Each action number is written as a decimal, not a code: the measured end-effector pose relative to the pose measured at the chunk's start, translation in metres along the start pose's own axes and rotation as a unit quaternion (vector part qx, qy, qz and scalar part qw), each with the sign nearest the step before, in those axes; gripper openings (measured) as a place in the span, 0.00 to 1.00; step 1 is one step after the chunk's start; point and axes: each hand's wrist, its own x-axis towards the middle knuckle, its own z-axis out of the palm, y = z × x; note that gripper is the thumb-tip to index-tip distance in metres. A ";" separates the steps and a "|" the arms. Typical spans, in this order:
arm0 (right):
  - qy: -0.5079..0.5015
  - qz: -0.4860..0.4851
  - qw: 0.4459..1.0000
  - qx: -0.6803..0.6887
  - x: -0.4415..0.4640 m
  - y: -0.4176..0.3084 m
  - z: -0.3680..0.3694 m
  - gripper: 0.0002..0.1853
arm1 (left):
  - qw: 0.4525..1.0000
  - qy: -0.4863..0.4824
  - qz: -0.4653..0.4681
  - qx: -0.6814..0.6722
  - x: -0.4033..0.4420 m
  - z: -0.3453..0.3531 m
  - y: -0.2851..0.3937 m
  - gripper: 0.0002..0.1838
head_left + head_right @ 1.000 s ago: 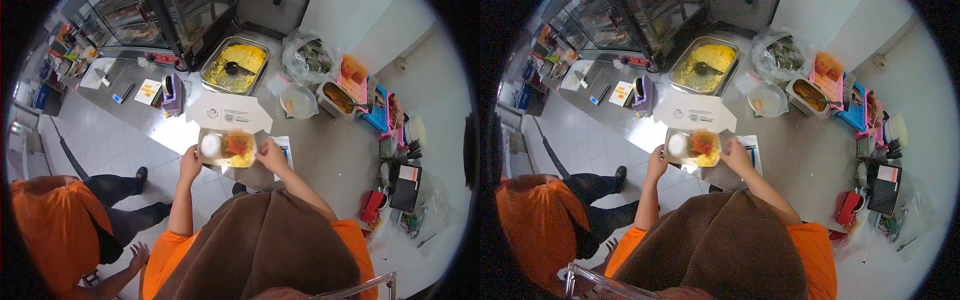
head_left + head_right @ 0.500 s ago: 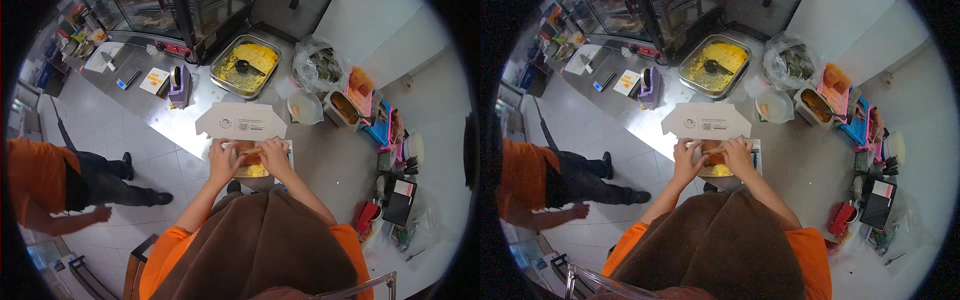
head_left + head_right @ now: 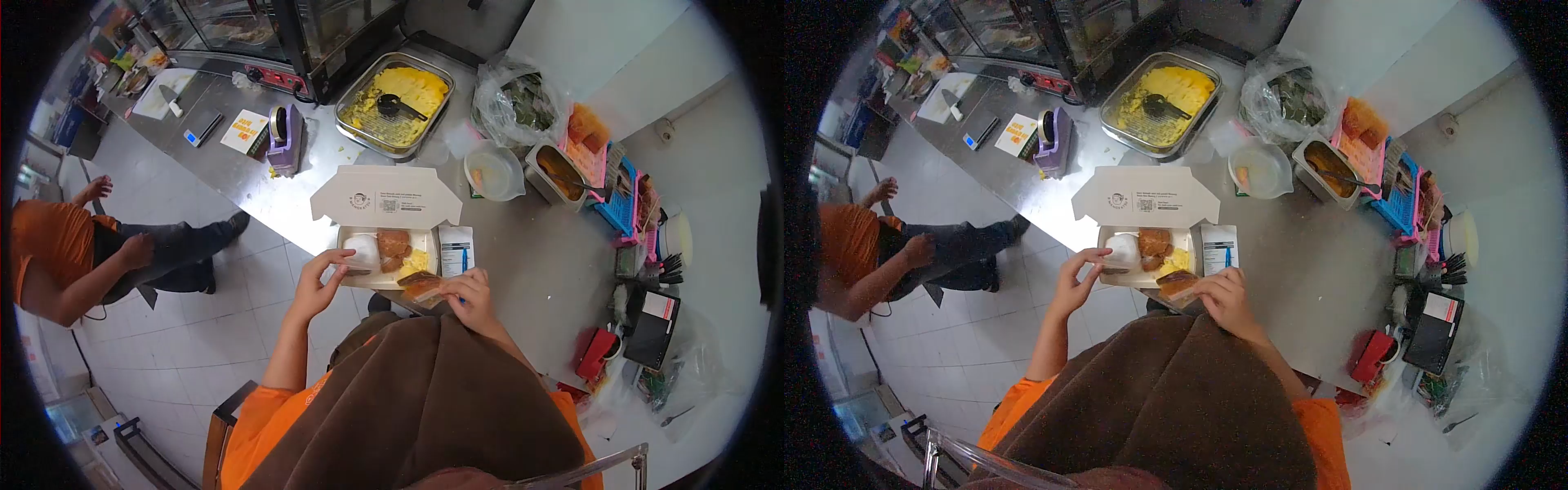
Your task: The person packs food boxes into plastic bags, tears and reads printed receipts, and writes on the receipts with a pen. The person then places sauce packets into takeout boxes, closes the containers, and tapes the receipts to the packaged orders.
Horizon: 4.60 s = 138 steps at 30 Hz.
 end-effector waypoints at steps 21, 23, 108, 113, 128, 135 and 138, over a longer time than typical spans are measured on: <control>0.059 0.006 0.998 0.008 0.015 -0.017 -0.035 0.11 | 0.975 -0.063 -0.182 -0.110 0.013 0.060 -0.020 0.09; 0.030 0.001 0.999 0.036 0.025 -0.021 -0.030 0.10 | 0.955 -0.022 -0.196 -0.220 0.015 0.077 -0.041 0.08; 0.171 0.082 0.948 -0.258 0.079 -0.019 0.026 0.17 | 0.967 0.115 0.026 0.228 0.062 -0.009 -0.010 0.08; 0.075 0.095 0.988 -0.096 0.056 0.012 0.017 0.15 | 0.968 0.007 0.001 0.250 0.036 -0.019 0.001 0.12; -0.086 0.345 0.923 0.147 0.052 0.023 0.042 0.20 | 0.972 0.034 -0.224 0.053 0.015 0.007 -0.010 0.19; -0.100 0.213 0.971 -0.030 0.064 0.009 0.019 0.20 | 0.976 0.022 -0.199 0.089 0.011 0.002 -0.005 0.21; -0.153 0.206 0.963 -0.081 0.065 0.010 0.010 0.21 | 0.973 -0.018 -0.177 0.147 0.009 -0.002 -0.002 0.22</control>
